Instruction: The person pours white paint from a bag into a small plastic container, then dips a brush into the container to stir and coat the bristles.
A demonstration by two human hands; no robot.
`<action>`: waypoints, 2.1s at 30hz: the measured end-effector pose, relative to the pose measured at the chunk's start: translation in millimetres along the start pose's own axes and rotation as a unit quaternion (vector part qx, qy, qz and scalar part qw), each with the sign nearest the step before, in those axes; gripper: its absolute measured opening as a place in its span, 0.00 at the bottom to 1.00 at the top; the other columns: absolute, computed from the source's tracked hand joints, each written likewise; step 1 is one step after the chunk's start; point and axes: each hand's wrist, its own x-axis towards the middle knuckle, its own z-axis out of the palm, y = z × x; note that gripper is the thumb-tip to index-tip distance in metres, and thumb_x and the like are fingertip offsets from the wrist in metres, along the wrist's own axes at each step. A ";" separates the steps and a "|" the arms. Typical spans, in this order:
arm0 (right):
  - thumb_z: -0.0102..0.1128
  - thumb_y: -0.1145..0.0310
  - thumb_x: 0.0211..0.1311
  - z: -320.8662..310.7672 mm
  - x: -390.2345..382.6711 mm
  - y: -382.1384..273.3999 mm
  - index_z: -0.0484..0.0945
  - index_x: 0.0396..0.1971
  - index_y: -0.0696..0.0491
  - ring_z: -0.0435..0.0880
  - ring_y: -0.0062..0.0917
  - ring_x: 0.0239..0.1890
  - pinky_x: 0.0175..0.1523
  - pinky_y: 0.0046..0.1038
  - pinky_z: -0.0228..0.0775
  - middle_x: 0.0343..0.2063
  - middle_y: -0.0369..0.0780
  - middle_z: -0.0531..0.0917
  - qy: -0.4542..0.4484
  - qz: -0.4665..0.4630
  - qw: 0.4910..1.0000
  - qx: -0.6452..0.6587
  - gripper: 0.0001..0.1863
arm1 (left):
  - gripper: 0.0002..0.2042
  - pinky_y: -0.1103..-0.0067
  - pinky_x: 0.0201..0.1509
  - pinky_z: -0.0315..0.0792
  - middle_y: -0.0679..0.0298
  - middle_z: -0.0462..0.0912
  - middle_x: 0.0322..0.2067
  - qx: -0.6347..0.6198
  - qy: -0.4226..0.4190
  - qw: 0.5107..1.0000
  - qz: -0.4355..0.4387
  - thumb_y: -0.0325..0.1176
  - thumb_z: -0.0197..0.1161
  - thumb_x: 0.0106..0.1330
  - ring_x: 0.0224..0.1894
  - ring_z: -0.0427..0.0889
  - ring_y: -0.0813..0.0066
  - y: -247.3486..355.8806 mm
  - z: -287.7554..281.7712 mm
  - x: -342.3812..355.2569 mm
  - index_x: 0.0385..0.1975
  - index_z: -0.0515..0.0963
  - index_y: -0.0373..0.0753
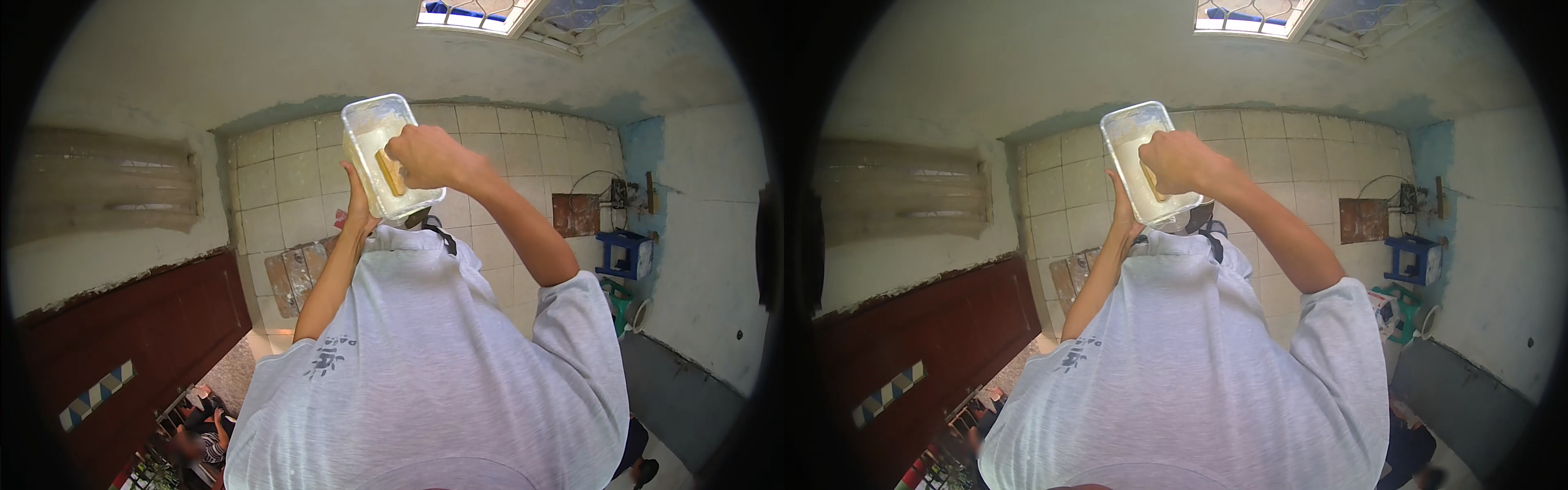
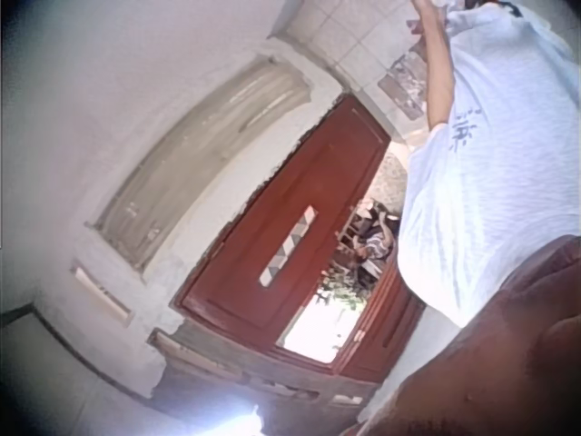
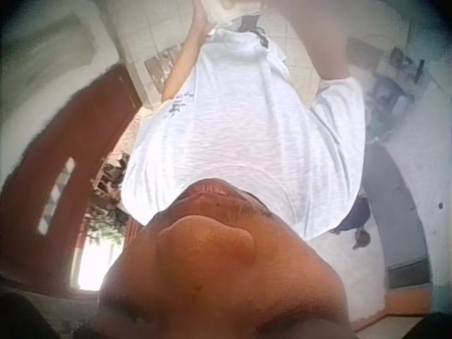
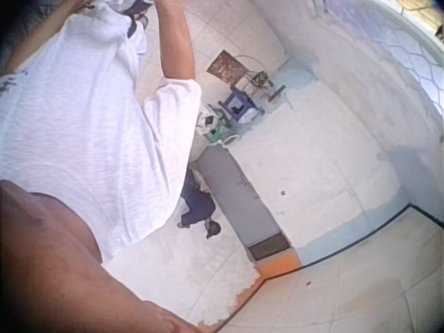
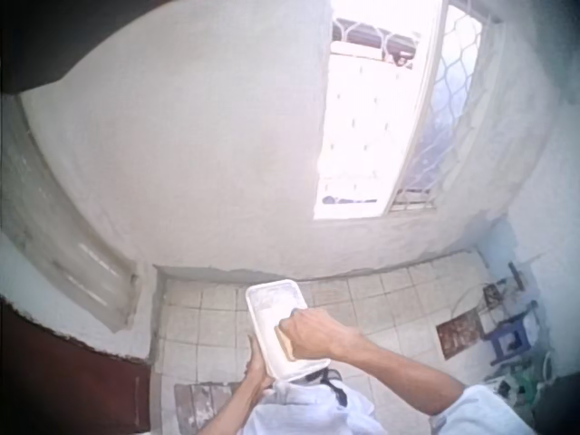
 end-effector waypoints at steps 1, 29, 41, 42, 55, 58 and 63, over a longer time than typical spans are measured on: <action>0.67 0.76 0.44 6.9 1.2 -0.6 0.86 0.37 0.59 0.88 0.47 0.37 0.44 0.44 0.82 0.29 0.53 0.87 0.003 -0.012 0.999 0.033 0.15 | 0.49 0.57 0.72 0.71 0.57 0.64 0.73 -0.018 0.005 1.000 0.011 0.79 0.32 0.66 0.72 0.68 0.57 0.4 -1.8 0.0 0.78 0.53 0.47; 0.68 0.75 0.46 -15.8 -14.1 -33.6 0.88 0.38 0.58 0.88 0.46 0.36 0.43 0.42 0.82 0.30 0.52 0.87 0.054 0.060 0.996 0.028 0.15 | 0.52 0.57 0.74 0.68 0.54 0.62 0.74 -0.004 -0.015 1.000 -0.011 0.82 0.29 0.64 0.73 0.68 0.56 23.4 -30.3 -4.4 0.78 0.52 0.45; 0.67 0.75 0.47 15.5 -9.1 -41.6 0.88 0.43 0.56 0.88 0.46 0.39 0.48 0.42 0.81 0.32 0.52 0.88 0.039 0.060 0.993 0.096 0.18 | 0.50 0.51 0.69 0.74 0.54 0.66 0.71 -0.021 -0.028 0.998 -0.047 0.80 0.31 0.65 0.71 0.71 0.52 17.9 -49.1 -9.6 0.77 0.54 0.46; 0.67 0.75 0.48 9.4 -12.2 -38.2 0.88 0.44 0.56 0.88 0.46 0.39 0.48 0.42 0.81 0.32 0.52 0.88 0.049 0.069 0.991 0.100 0.19 | 0.50 0.51 0.69 0.74 0.54 0.66 0.71 -0.021 -0.026 0.998 -0.048 0.80 0.31 0.65 0.71 0.71 0.52 17.7 -49.6 -7.6 0.77 0.54 0.46; 0.67 0.74 0.48 25.9 -36.6 -31.5 0.87 0.40 0.57 0.88 0.45 0.37 0.45 0.43 0.81 0.29 0.51 0.87 0.037 0.042 0.996 0.067 0.16 | 0.52 0.50 0.68 0.74 0.54 0.69 0.70 -0.024 -0.035 0.997 -0.064 0.82 0.35 0.62 0.69 0.74 0.52 -14.9 -38.0 -0.6 0.77 0.56 0.47; 0.67 0.74 0.48 10.8 -49.6 -12.0 0.87 0.42 0.56 0.88 0.45 0.38 0.45 0.44 0.81 0.30 0.51 0.87 0.071 0.063 0.992 0.081 0.18 | 0.51 0.50 0.68 0.74 0.54 0.69 0.70 -0.030 -0.033 0.997 -0.059 0.81 0.35 0.63 0.68 0.74 0.52 -20.7 -33.3 0.8 0.77 0.56 0.47; 0.69 0.74 0.46 1.8 -63.9 1.0 0.87 0.41 0.56 0.88 0.45 0.39 0.46 0.43 0.81 0.30 0.51 0.87 0.108 0.095 0.988 0.063 0.17 | 0.51 0.59 0.70 0.74 0.56 0.68 0.70 -0.017 -0.041 0.996 -0.073 0.81 0.29 0.65 0.69 0.73 0.57 -29.5 -5.1 -1.6 0.77 0.54 0.44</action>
